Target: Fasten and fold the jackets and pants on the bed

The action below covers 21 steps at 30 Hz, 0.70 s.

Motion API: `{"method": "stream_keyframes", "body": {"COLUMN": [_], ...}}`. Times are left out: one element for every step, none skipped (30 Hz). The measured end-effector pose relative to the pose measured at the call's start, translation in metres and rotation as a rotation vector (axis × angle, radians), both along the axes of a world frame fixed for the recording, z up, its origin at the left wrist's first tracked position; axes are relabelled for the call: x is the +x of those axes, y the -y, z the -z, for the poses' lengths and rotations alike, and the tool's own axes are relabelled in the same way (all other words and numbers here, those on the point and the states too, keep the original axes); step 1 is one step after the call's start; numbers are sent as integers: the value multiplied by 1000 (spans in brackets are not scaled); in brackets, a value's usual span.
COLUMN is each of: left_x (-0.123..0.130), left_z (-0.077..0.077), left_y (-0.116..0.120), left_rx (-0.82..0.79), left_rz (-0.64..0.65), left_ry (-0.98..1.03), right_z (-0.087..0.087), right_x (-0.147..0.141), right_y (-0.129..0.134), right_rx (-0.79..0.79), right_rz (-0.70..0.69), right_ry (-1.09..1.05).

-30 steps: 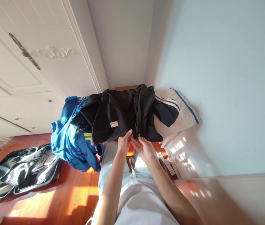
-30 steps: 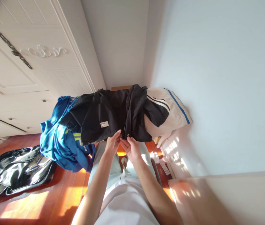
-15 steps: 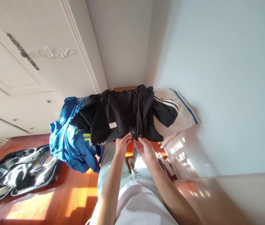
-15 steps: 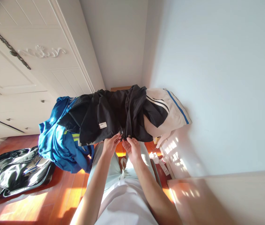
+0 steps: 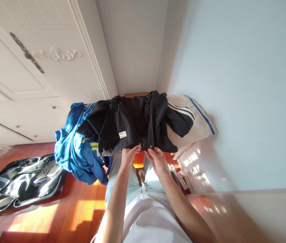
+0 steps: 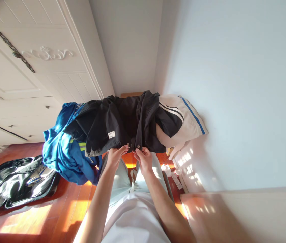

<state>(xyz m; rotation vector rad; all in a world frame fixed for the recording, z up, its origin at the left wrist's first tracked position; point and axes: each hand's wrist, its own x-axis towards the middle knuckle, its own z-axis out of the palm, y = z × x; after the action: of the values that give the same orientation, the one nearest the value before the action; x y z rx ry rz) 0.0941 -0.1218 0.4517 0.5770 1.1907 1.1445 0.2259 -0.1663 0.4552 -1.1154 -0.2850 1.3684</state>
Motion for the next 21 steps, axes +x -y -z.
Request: {"method": "stream_keyframes", "body": {"left_x": [0,1,1,2,2,2,1,1,1,1,0,0,0,-1,-1,-1,-2,-2,-2,-2,-1], "left_z": [-1,-2,-2,-3,-3,-4,-4,-4,-5,-5,-6,-6,-6,-6,-6,-5,-4,-4,-3,-3,-2], "left_y": [0,1,1,1,1,2,2,2,2,3,3,3,3,3,4,4,4,4,5,6,7], "left_rx": [3,5,6,7,7,7,8,8,9,10,11,12,11,8,4,-2,-7,-12,-16,-18,-19], "left_rz": [5,8,11,12,14,17,19,22,24,26,26,27,27,28,30,33,35,37,39,42,46], "left_ry": [-5,-10,-14,-19,-23,-27,-31,-34,-37,-39,-40,-40,-38,-36,-32,-28,-24,-19,-14,-7,1], "right_z": [1,1,2,2,3,3,3,3,2,2,2,1,0,-1,-1,-2,-4,-5,-6,-7,-8], "right_x": [0,0,1,1,1,1,1,1,1,1,0,0,-1,-1,-1,-1,-1,-1,-1,-1,-1], "right_y": [0,0,0,-1,-1,-1,-1,-1,-1,-1,-1,-1,-1,-1,0,0,0,0,1,1,1], "right_rx": [6,11,15,18,19,19,20,21,22,24,26,27,27,27,25,17,6,-8,-22,-33,-39], "right_rz": [0,-3,-8,-12,-15,-16,-15,-13,-12,-10,-8,-5,-3,1,2,1,-5,-14,-23,-30,-34], "right_ry": [14,24,30,32,33,34,33,32,31,30,28,25,21,16,12,11,12,16,21,25,26]}}
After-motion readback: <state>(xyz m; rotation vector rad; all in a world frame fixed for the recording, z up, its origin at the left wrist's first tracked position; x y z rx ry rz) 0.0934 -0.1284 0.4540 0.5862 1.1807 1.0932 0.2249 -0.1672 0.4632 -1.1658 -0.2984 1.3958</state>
